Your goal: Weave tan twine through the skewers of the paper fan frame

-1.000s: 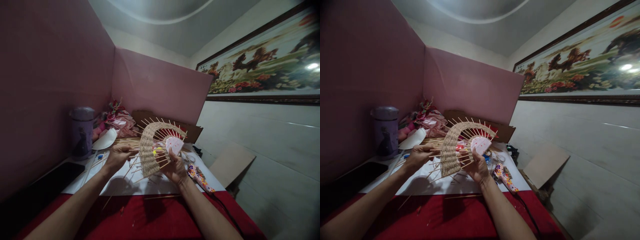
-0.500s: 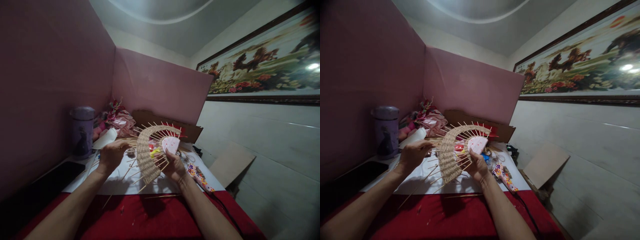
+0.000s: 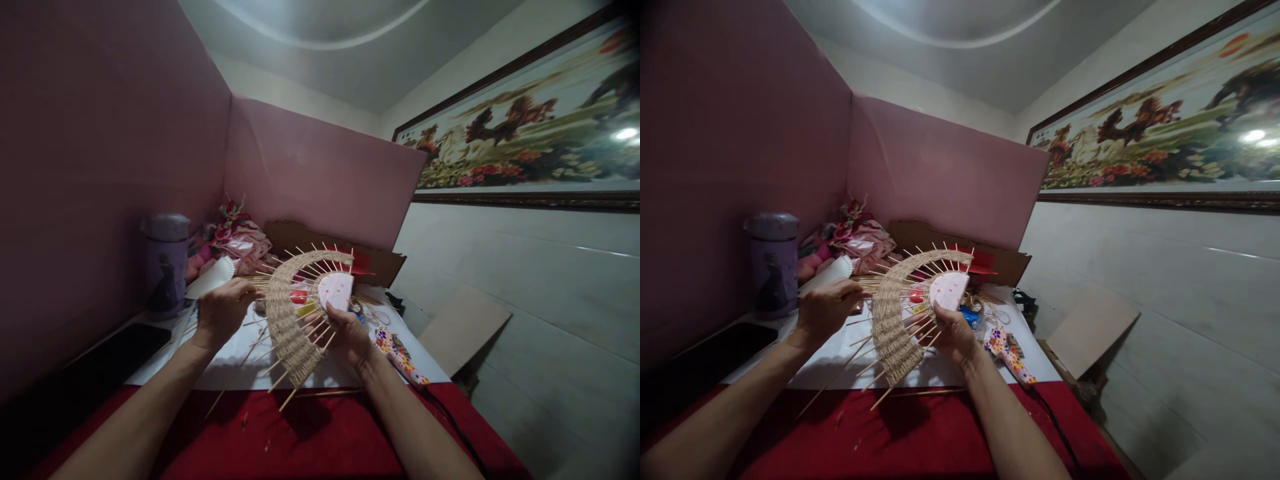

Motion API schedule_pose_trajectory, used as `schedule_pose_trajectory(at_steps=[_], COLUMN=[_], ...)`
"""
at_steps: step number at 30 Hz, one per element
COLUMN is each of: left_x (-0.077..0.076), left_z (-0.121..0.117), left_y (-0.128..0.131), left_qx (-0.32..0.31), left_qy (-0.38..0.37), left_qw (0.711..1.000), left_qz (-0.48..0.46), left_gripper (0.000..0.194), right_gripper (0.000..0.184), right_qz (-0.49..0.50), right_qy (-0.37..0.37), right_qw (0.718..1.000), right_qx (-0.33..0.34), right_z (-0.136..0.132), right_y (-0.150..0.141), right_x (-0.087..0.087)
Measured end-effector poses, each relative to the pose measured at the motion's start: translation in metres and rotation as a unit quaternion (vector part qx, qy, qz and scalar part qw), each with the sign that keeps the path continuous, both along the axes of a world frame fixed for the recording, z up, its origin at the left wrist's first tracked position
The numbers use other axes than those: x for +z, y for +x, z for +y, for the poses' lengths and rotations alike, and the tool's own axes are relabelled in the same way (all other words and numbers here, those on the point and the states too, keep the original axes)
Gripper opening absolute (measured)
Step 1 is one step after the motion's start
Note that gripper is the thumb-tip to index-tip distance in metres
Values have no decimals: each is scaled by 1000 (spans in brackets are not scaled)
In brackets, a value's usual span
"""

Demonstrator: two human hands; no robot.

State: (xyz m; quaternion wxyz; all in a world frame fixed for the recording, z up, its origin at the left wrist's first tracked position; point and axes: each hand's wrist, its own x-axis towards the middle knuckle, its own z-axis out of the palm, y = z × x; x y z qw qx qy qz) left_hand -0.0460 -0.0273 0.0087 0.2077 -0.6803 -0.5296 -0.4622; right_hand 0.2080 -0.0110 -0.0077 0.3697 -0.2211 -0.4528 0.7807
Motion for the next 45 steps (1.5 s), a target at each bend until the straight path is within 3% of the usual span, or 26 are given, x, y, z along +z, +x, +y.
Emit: schedule_pose_trajectory(at_steps=[3, 6, 9, 12, 15, 21, 27, 33, 39, 45], left_x=[0, -1, 1, 3, 3, -1, 3, 2, -1, 2], left_z=[4, 7, 7, 6, 6, 8, 8, 11, 8, 2], left_y=[-3, -4, -3, -1, 2, 6, 3, -3, -9, -10], left_qx=[-12, -61, -149, -207, -234, -254, -239, -188, -54, 28], left_qy=[-19, -61, -90, -108, -124, -142, -108, -58, 16, 57], left_qw=[999, 984, 937, 892, 869, 852, 859, 883, 967, 988], left_qz=[-46, -158, -301, -388, -419, -435, -441, -425, -248, -144], left_gripper=[19, 22, 24, 25, 25, 24, 27, 21, 19, 18], right_gripper=[46, 47, 46, 42, 39, 42, 46, 45, 46, 48], right_qz=[3, 17, 37, 62, 81, 67, 41, 26, 17, -4], right_qy=[2, 6, 9, 12, 8, 27, 37, 35, 25, 15], right_qw=[1000, 999, 998, 998, 997, 996, 996, 997, 997, 998], right_qx=[22, 35, 42, 28, 16, 44, 65, 70, 65, 57], right_z=[1, 3, 4, 4, 1, -1, 0, 1, 5, 10], right_y=[2, 3, 2, 2, 1, 1, 2, 2, 4, 8], right_x=[0, -3, -6, -6, -5, -3, -5, -5, -8, -9])
